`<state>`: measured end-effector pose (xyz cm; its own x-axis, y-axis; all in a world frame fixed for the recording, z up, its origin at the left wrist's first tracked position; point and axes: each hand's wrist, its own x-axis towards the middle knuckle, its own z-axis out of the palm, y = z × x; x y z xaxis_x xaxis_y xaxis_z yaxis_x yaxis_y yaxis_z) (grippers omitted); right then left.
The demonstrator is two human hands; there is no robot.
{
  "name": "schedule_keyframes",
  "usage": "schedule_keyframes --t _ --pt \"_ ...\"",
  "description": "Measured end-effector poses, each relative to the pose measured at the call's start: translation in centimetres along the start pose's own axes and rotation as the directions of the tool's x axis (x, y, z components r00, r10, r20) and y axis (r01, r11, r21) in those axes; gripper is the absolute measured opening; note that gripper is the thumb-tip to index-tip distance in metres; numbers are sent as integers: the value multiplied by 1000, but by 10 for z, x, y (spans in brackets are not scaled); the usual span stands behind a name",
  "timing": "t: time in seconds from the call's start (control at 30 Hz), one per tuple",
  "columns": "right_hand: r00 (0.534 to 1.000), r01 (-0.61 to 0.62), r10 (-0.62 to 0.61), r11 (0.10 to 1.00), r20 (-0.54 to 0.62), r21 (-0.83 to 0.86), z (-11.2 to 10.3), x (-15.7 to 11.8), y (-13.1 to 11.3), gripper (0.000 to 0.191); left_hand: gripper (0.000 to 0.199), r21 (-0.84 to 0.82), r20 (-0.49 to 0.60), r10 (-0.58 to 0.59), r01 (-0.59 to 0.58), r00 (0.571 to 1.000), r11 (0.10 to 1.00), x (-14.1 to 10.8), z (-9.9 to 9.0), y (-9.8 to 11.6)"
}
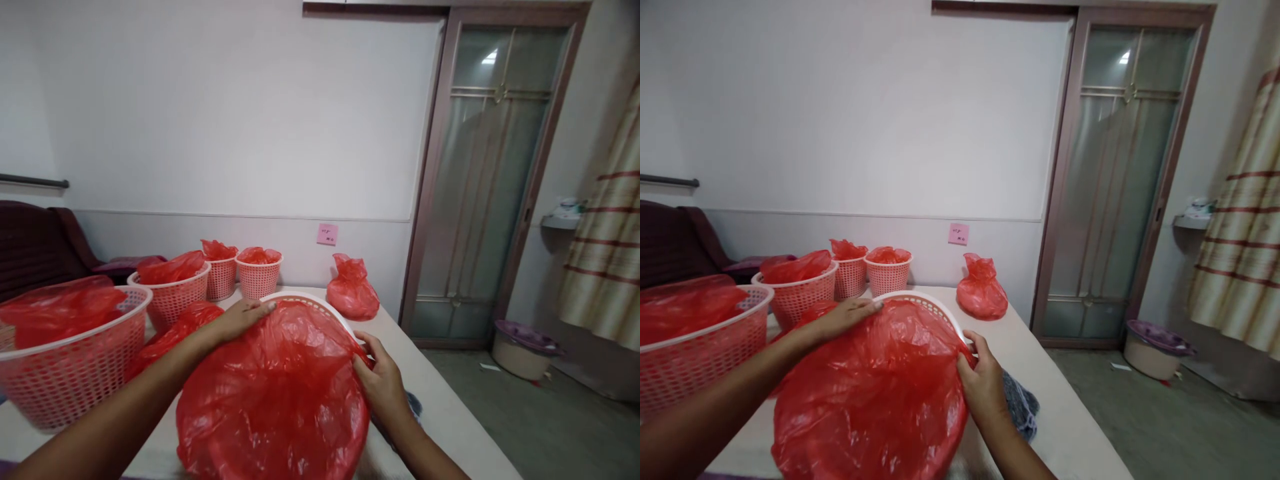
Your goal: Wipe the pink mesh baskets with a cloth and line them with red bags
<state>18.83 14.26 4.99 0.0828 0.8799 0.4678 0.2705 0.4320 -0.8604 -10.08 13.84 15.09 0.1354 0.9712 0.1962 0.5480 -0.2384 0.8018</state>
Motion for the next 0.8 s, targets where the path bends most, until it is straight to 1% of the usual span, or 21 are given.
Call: schedule_keyframes --t 0.07,0.13,0.17,0.23,0.3,0.37,0.5,0.57,0.63,0.67,0.73,0.8 --pt "1000 4 -4 1000 8 4 1 0 0 40 43 -102 171 -52 71 984 992 -6 -4 8" --pt "1000 7 -7 1000 0 10 3 1 1 39 37 -190 278 -54 110 959 975 -12 -3 15" --pt "1000 7 -7 1000 -6 15 4 1 1 39 37 -229 304 -48 121 952 966 -13 -2 17" --pt "1000 9 -8 1000 -14 26 5 2 2 39 39 -296 304 -42 137 952 945 -14 1 19" --pt "1000 12 -11 1000 -11 26 6 3 1 39 39 -337 266 -49 140 963 931 -11 1 17" --pt "1000 14 -14 1000 -10 19 5 3 1 39 35 -351 225 -54 132 973 927 -8 -3 14" --pt "1000 9 -9 1000 -2 14 3 2 0 39 35 -311 168 -41 92 985 946 -7 -15 7" --pt "1000 6 -6 1000 -6 16 2 2 0 39 36 -253 94 -17 40 995 967 -6 -17 3" --pt "1000 13 -13 1000 -16 9 3 2 0 39 34 -155 -30 40 -44 999 987 -1 -16 -1" --pt "1000 21 -21 1000 -18 -1 3 2 1 39 33 -91 -101 83 -92 991 992 2 -15 -3" --pt "999 36 -36 999 -18 -23 3 2 1 40 29 53 -222 186 -179 957 982 9 -12 -8" --pt "998 55 -55 998 -6 -40 4 1 0 41 25 179 -287 280 -236 916 955 16 -10 -14"
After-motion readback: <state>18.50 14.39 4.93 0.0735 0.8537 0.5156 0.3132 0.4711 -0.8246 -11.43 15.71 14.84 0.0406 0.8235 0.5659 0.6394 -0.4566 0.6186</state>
